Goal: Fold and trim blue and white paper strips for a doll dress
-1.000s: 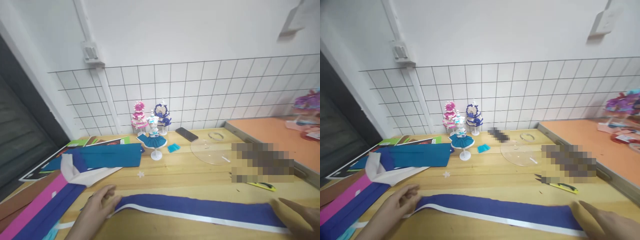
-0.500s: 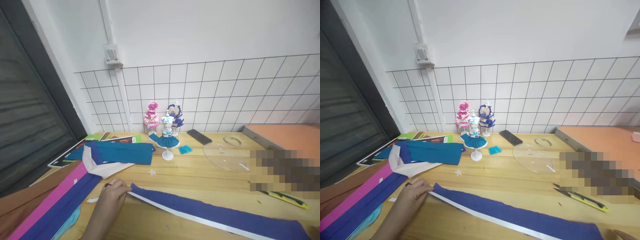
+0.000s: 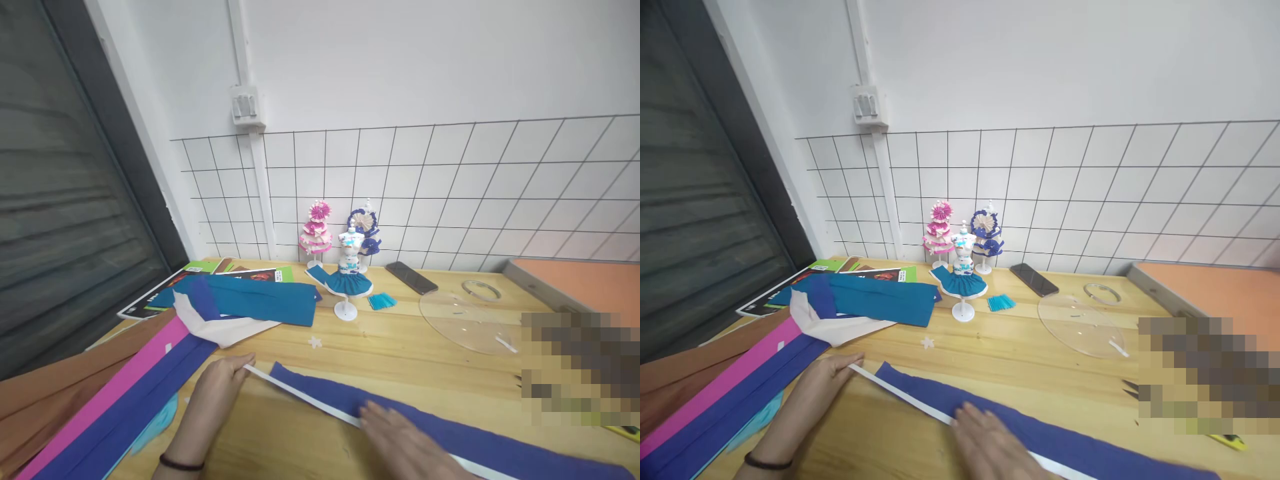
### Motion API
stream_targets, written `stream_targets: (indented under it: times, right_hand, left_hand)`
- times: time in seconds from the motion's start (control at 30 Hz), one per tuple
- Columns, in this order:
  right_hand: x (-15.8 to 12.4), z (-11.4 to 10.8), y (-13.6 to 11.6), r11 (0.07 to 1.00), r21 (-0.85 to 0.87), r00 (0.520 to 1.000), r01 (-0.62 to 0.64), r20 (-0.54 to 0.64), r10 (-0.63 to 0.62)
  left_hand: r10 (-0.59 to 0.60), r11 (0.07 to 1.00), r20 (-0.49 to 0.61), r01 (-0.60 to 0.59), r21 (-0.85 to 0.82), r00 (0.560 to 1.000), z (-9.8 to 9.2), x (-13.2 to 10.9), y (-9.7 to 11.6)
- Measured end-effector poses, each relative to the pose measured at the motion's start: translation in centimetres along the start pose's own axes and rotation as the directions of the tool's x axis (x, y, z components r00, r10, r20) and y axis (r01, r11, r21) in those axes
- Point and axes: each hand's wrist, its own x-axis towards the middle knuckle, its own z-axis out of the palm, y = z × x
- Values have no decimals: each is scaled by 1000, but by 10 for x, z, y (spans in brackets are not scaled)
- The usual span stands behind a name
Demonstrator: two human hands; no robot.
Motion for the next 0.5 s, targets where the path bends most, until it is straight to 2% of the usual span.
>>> stream_targets:
  times: [0.07, 0.17, 0.27, 0.37, 0.5]
  right_hand:
    - [36, 17, -17, 993, 20, 993, 117, 20, -117]
    - [61, 31, -26, 970, 33, 970, 242, 23, -243]
    - [64, 40, -27, 958, 30, 958, 286, 18, -287]
    - [64, 46, -26, 957, 54, 955, 286, 67, -289]
    - [73, 53, -26, 955, 120, 953, 272, 103, -285]
  left_hand:
    - [-30, 1000, 1, 30, 4, 1000, -1, 0, 0]
    - [-67, 998, 0, 67, 8, 998, -2, -1, -2]
    - [-121, 993, -9, 121, 18, 993, -3, -1, -4]
    - [-171, 985, -37, 172, 21, 985, -3, -2, -7]
    - [-214, 975, -52, 210, -78, 975, -2, -4, -8]
